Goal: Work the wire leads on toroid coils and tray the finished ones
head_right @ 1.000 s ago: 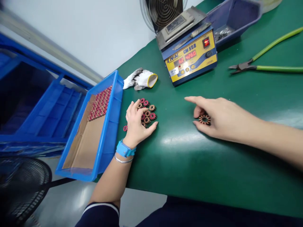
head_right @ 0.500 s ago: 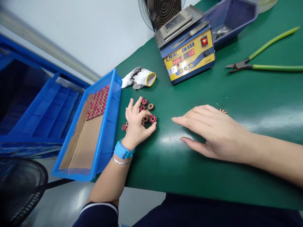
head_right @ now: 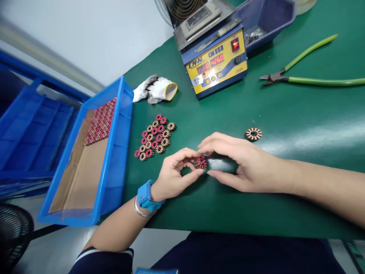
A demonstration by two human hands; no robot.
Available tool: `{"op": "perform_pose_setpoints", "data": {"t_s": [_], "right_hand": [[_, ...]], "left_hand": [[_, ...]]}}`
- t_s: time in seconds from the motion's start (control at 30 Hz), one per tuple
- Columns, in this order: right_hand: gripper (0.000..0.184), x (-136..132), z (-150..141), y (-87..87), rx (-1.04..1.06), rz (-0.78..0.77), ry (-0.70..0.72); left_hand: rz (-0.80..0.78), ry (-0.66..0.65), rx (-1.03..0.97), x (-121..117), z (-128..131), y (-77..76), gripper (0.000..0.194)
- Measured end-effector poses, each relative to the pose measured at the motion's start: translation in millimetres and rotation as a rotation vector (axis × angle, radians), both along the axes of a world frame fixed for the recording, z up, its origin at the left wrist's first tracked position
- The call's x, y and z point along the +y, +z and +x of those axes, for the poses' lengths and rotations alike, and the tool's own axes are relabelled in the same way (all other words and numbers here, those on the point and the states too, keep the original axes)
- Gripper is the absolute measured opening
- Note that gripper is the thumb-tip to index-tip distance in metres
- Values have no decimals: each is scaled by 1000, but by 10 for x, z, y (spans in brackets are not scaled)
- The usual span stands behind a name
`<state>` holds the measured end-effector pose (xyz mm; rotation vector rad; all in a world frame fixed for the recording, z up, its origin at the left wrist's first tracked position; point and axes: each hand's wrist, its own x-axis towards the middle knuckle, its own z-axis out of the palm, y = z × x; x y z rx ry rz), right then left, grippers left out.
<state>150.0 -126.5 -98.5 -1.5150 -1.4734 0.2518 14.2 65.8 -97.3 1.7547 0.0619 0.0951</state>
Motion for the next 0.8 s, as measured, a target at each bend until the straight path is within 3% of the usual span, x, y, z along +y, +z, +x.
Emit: {"op": "perform_pose_setpoints", "data": {"t_s": [0.3, 0.47, 0.67, 0.8], "right_hand": [[11, 49, -21, -50, 123, -65, 35], [7, 59, -14, 44, 238, -126, 71], [18, -4, 118, 133, 487, -102, -111], [10, 10, 86, 74, 384, -97, -109]], "left_hand": [[-104, -89, 100, -20, -25, 1, 31], [-144, -129, 130, -27, -32, 12, 30], [-280, -91, 309, 27, -38, -4, 45], [-384, -81, 343, 18, -24, -14, 52]]}}
